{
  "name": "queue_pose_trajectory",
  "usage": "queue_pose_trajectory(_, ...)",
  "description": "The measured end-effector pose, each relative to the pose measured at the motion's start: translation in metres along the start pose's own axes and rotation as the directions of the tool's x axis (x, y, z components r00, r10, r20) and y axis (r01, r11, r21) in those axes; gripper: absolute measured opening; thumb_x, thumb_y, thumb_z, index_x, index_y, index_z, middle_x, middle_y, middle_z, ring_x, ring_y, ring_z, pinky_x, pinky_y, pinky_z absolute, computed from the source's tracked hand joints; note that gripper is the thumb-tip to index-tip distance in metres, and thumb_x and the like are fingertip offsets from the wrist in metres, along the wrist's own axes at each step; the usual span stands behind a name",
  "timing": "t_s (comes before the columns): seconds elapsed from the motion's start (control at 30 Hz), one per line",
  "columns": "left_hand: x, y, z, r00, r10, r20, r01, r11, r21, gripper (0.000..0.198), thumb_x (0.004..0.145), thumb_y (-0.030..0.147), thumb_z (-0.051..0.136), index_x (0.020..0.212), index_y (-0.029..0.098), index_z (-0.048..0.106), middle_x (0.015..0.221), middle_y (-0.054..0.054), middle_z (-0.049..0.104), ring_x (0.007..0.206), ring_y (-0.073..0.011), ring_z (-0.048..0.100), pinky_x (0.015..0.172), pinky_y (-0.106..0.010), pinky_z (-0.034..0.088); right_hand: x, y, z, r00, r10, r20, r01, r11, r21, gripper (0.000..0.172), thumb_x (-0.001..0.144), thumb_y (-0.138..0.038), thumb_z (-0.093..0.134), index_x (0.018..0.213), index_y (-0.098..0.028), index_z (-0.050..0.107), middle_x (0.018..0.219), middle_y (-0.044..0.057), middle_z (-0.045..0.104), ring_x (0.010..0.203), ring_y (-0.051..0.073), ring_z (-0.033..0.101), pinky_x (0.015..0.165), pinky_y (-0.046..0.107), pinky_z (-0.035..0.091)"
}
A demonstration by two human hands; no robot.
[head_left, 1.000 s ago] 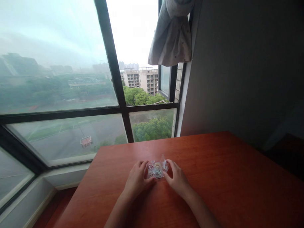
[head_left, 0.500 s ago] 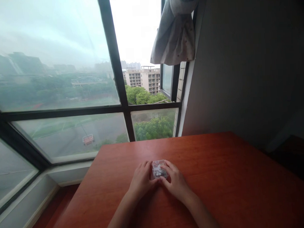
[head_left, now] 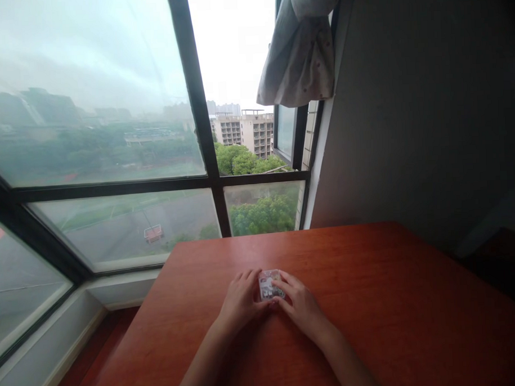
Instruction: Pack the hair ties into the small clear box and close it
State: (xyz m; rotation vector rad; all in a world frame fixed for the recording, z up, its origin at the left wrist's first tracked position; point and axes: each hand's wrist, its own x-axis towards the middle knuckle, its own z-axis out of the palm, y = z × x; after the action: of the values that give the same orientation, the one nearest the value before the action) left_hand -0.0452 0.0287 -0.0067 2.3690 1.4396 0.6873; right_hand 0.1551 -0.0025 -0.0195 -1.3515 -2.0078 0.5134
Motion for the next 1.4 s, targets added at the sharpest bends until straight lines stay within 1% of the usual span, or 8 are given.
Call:
queue_pose_trajectory(0.17,0.0,0.001,-0.001,1.0,0.007,0.012,-0.007,0.999,-0.04,0.065,0.066,0.04,0.076,0.125,0.023,0.053,0.123,-0.008,0.059,0.11,-0.0294,0.052,0.096,-0.044,0.042,0.0,0.0,-0.002,1.0,-0.019,0.016,0.019,0.999,-0.034,0.035,0.087,-0.024,0.058,0.12,-0.029,0.065,0.138,0.006,0.053,0.124,0.024,0.052,0.105,0.039,0.043)
queue_pose_trajectory(0.37,0.0,0.003,-0.002,1.0,0.014,0.014,-0.013,0.999,-0.05,0.063,0.07,0.043,0.074,0.125,0.022,0.053,0.123,-0.01,0.059,0.111,-0.0296,0.052,0.096,-0.044,0.042,0.0,-0.001,-0.003,0.999,-0.026,0.031,0.029,0.996,-0.081,0.033,0.089,-0.023,0.057,0.12,-0.03,0.065,0.138,0.007,0.053,0.124,0.024,0.052,0.104,0.038,0.043)
queue_pose_trajectory(0.6,0.001,0.001,0.0,1.0,-0.002,0.027,0.002,1.0,-0.027,0.069,0.065,0.04,0.078,0.127,0.023,0.053,0.127,-0.01,0.057,0.114,-0.0307,0.052,0.099,-0.045,0.041,0.0,-0.002,-0.004,0.999,-0.026,0.032,0.029,0.994,-0.108,0.034,0.088,-0.022,0.058,0.119,-0.032,0.065,0.137,0.006,0.054,0.123,0.023,0.053,0.102,0.038,0.044)
queue_pose_trajectory(0.7,0.0,0.0,-0.001,0.999,0.016,0.036,-0.015,1.0,-0.026,0.069,0.066,0.043,0.077,0.127,0.023,0.052,0.127,-0.01,0.057,0.114,-0.0307,0.052,0.099,-0.045,0.041,0.0,-0.002,-0.003,0.999,-0.03,0.029,0.033,0.992,-0.122,0.034,0.087,-0.022,0.058,0.119,-0.032,0.066,0.137,0.006,0.054,0.122,0.024,0.053,0.102,0.039,0.044)
queue_pose_trajectory(0.8,0.0,0.0,-0.004,0.998,0.043,0.053,-0.042,0.999,-0.031,0.063,0.071,0.047,0.073,0.126,0.023,0.053,0.124,-0.01,0.058,0.11,-0.0296,0.053,0.095,-0.042,0.043,0.0,-0.002,-0.003,0.999,-0.031,0.029,0.034,0.991,-0.13,0.033,0.088,-0.021,0.058,0.118,-0.031,0.066,0.137,0.006,0.053,0.123,0.025,0.053,0.102,0.039,0.044)
queue_pose_trajectory(0.97,0.001,0.002,-0.007,0.996,0.044,0.072,-0.042,0.999,-0.032,0.056,0.073,0.047,0.072,0.121,0.023,0.055,0.119,-0.009,0.059,0.106,-0.0274,0.053,0.091,-0.038,0.044,0.0,-0.002,-0.002,1.0,-0.011,0.029,0.014,0.995,-0.101,0.031,0.087,-0.021,0.058,0.116,-0.028,0.067,0.137,0.008,0.054,0.123,0.025,0.052,0.103,0.039,0.044)
queue_pose_trajectory(1.2,0.004,0.003,-0.005,0.996,0.031,0.083,-0.034,0.999,0.03,0.054,0.066,0.043,0.079,0.111,0.022,0.058,0.109,-0.008,0.061,0.1,-0.0265,0.054,0.086,-0.036,0.043,0.0,-0.007,-0.002,0.999,0.037,0.011,-0.036,0.997,-0.074,0.032,0.083,-0.016,0.06,0.111,-0.028,0.069,0.135,0.007,0.056,0.121,0.025,0.054,0.103,0.038,0.044)
queue_pose_trajectory(1.4,0.003,0.0,-0.003,0.996,0.031,0.085,-0.033,0.999,0.028,0.055,0.068,0.045,0.077,0.114,0.021,0.056,0.111,-0.008,0.059,0.102,-0.0258,0.054,0.088,-0.036,0.043,0.0,-0.01,-0.001,0.995,0.099,-0.015,-0.099,0.995,-0.003,0.034,0.081,-0.017,0.062,0.113,-0.026,0.069,0.136,0.006,0.056,0.121,0.024,0.055,0.104,0.036,0.043)
